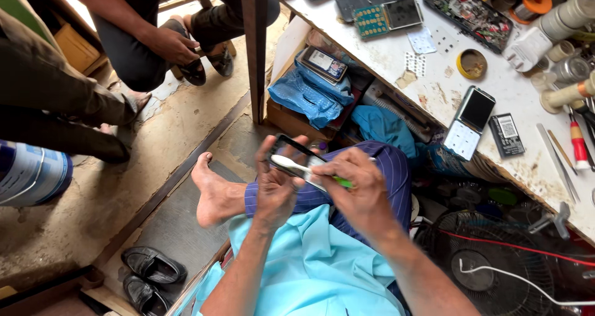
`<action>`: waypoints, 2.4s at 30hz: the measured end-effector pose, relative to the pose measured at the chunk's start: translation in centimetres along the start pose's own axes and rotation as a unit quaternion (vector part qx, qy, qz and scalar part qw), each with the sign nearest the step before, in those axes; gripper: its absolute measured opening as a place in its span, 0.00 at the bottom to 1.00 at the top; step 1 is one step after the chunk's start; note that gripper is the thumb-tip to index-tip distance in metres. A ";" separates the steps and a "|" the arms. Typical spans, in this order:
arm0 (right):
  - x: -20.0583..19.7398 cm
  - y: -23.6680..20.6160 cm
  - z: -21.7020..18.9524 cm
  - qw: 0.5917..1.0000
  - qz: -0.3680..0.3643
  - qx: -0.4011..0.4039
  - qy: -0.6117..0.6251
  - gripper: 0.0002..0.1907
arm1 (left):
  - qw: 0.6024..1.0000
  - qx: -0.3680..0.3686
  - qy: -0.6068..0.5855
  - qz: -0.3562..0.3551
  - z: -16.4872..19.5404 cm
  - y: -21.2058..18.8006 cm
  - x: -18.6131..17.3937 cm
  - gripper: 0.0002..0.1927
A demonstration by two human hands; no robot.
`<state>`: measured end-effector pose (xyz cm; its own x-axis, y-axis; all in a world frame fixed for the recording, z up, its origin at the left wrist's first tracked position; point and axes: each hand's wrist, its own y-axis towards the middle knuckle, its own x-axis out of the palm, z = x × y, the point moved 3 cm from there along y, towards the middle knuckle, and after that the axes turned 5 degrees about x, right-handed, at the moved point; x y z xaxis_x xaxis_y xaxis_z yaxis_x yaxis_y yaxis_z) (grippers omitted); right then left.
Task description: The person sits on the floor holding a mobile phone on their lap, wipes its body and keypad with a cloth, scrubs the keypad with a toothbrush, pries off the cover, removes the battery and works on the exposed circuit board with a screwdriver, then reassembles the phone and presses its buttons.
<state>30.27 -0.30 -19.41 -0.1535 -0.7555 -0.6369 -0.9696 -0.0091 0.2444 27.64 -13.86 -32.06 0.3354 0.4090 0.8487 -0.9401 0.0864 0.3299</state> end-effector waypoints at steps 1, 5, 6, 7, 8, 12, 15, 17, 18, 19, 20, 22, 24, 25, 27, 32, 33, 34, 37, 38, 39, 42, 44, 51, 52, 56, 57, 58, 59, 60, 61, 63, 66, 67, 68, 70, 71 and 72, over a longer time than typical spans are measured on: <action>-0.1 0.0 -0.3 0.999 0.015 -0.028 0.009 0.09 | 1.000 -0.007 -0.005 -0.003 -0.1 0.0 0.1 0.46; -0.7 0.4 -0.2 0.999 -0.032 0.019 0.021 0.09 | 1.000 0.008 0.016 -0.009 0.6 0.3 -0.4 0.45; -1.3 0.5 -0.1 0.998 -0.051 0.027 0.015 0.09 | 1.000 0.008 0.017 -0.001 0.9 0.3 -0.6 0.45; -1.8 0.6 0.1 0.997 -0.067 0.039 0.010 0.09 | 1.000 0.004 0.018 0.007 1.0 0.3 -0.7 0.46; -2.0 0.6 0.2 0.995 -0.082 0.050 0.003 0.09 | 1.000 -0.001 0.016 0.013 0.9 0.3 -0.7 0.46; -2.1 1.1 -0.5 0.977 0.064 -0.089 -0.182 0.07 | 1.000 -0.026 0.009 0.001 0.2 -0.1 0.1 0.48; -1.2 1.6 -0.4 0.975 0.071 -0.113 -0.177 0.07 | 0.999 -0.049 0.007 0.014 0.5 -0.2 0.2 0.49; -1.4 1.8 -0.2 0.980 0.058 -0.122 -0.148 0.06 | 0.998 -0.057 0.030 0.010 1.4 0.0 -0.1 0.49; -1.7 1.9 -0.1 0.978 0.037 -0.123 -0.164 0.07 | 0.998 -0.063 0.014 0.013 1.7 0.0 -0.2 0.49; -2.2 2.0 0.1 0.976 0.016 -0.123 -0.181 0.07 | 0.998 -0.068 -0.005 0.015 1.8 0.1 -0.2 0.49; -2.5 2.1 0.2 0.972 -0.004 -0.121 -0.200 0.08 | 0.997 -0.076 -0.025 0.016 1.8 0.1 -0.2 0.50; -2.7 2.7 0.4 0.967 -0.010 -0.125 -0.223 0.05 | 0.992 -0.120 -0.042 -0.014 1.6 0.1 0.2 0.50; -2.8 3.4 0.4 0.963 -0.010 -0.136 -0.232 0.04 | 0.988 -0.143 -0.044 -0.032 1.6 0.1 0.4 0.50; -2.7 3.6 0.3 0.962 -0.008 -0.147 -0.229 0.04 | 0.988 -0.145 -0.036 -0.031 1.8 0.1 0.3 0.50; -2.5 3.7 0.0 0.960 0.007 -0.155 -0.234 0.04 | 0.991 -0.132 -0.018 -0.028 2.0 0.3 0.2 0.49; -2.0 2.8 -0.7 0.992 -0.021 -0.109 -0.059 0.06 | 0.997 -0.072 0.021 -0.020 1.7 0.7 0.2 0.48; -1.9 2.7 -0.8 0.991 -0.015 -0.111 -0.073 0.05 | 0.998 -0.057 0.010 -0.019 1.8 0.8 0.1 0.48; -1.9 2.6 -0.9 0.990 -0.009 -0.112 -0.086 0.05 | 0.999 -0.042 0.002 -0.017 1.9 1.0 0.0 0.48; -2.2 2.2 -0.6 0.989 -0.012 -0.068 -0.133 0.04 | 1.000 -0.019 0.010 -0.008 2.4 1.4 -0.1 0.47; -2.5 2.1 -0.4 0.987 -0.012 -0.049 -0.150 0.04 | 1.000 -0.012 0.019 -0.010 2.5 1.7 -0.1 0.47; -2.7 1.9 0.0 0.992 -0.025 -0.020 -0.119 0.05 | 1.000 -0.009 0.006 -0.008 2.7 1.9 0.0 0.47; -3.2 1.1 0.7 0.998 -0.043 0.014 -0.045 0.07 | 1.000 0.005 -0.025 -0.005 2.9 2.4 0.2 0.48; -3.1 0.6 0.8 1.000 -0.020 -0.013 -0.019 0.07 | 0.999 0.003 -0.037 -0.006 2.7 2.5 0.4 0.47; -2.8 -1.5 0.9 0.993 0.019 0.044 -0.103 0.09 | 0.997 0.059 0.033 -0.023 2.3 2.6 0.6 0.45; -3.1 -1.5 1.1 0.993 -0.004 0.065 -0.094 0.08 | 0.997 0.064 0.045 -0.027 2.3 2.5 0.6 0.45; -4.0 -1.0 1.3 0.993 -0.001 0.035 -0.114 0.06 | 0.992 0.081 0.081 -0.046 2.2 2.3 0.8 0.44; -4.1 -0.9 1.7 0.991 -0.046 0.081 -0.094 0.07 | 0.991 0.086 0.090 -0.050 2.3 2.3 0.8 0.44; -4.1 -0.9 2.1 0.984 -0.094 0.130 -0.072 0.08 | 0.990 0.087 0.100 -0.052 2.5 2.1 0.8 0.45; -4.0 -0.8 2.6 0.973 -0.140 0.178 -0.050 0.08 | 0.989 0.089 0.109 -0.054 2.5 2.1 0.8 0.45; -4.3 -0.4 2.4 0.985 -0.119 0.120 -0.040 0.08 | 0.988 0.090 0.108 -0.057 2.6 2.1 0.9 0.44; -4.4 -0.1 2.3 0.993 -0.099 0.063 -0.028 0.07 | 0.989 0.088 0.107 -0.060 2.6 2.0 0.9 0.44; -4.4 0.3 2.1 0.997 -0.062 -0.025 -0.037 0.05 | 0.989 0.088 0.105 -0.062 2.7 2.0 1.1 0.43; -4.1 0.5 2.7 0.995 -0.086 -0.027 -0.045 0.05 | 0.986 0.101 0.113 -0.070 3.0 2.0 1.1 0.43; -3.9 0.4 3.2 0.989 -0.144 0.044 -0.013 0.06 | 0.985 0.103 0.121 -0.070 3.1 2.0 1.0 0.44; -3.6 0.1 3.7 0.973 -0.199 0.119 0.021 0.07 | 0.984 0.099 0.129 -0.070 3.2 1.9 1.0 0.44; -4.1 0.1 3.2 0.993 -0.114 0.035 -0.008 0.07 | 0.985 0.093 0.127 -0.068 3.2 1.9 0.9 0.44; -4.2 0.2 2.8 0.997 -0.070 -0.011 -0.023 0.07 | 0.985 0.092 0.126 -0.068 3.1 1.9 0.9 0.44; -4.0 0.1 2.7 0.996 -0.046 0.005 -0.074 0.07 | 0.990 0.081 0.103 -0.052 2.9 1.8 0.8 0.45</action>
<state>30.25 4.55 -18.81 -0.0903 -0.6476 -0.7566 -0.9824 -0.0668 0.1744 26.37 -16.02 -29.52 0.3942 0.5841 0.7095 -0.8736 -0.0015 0.4866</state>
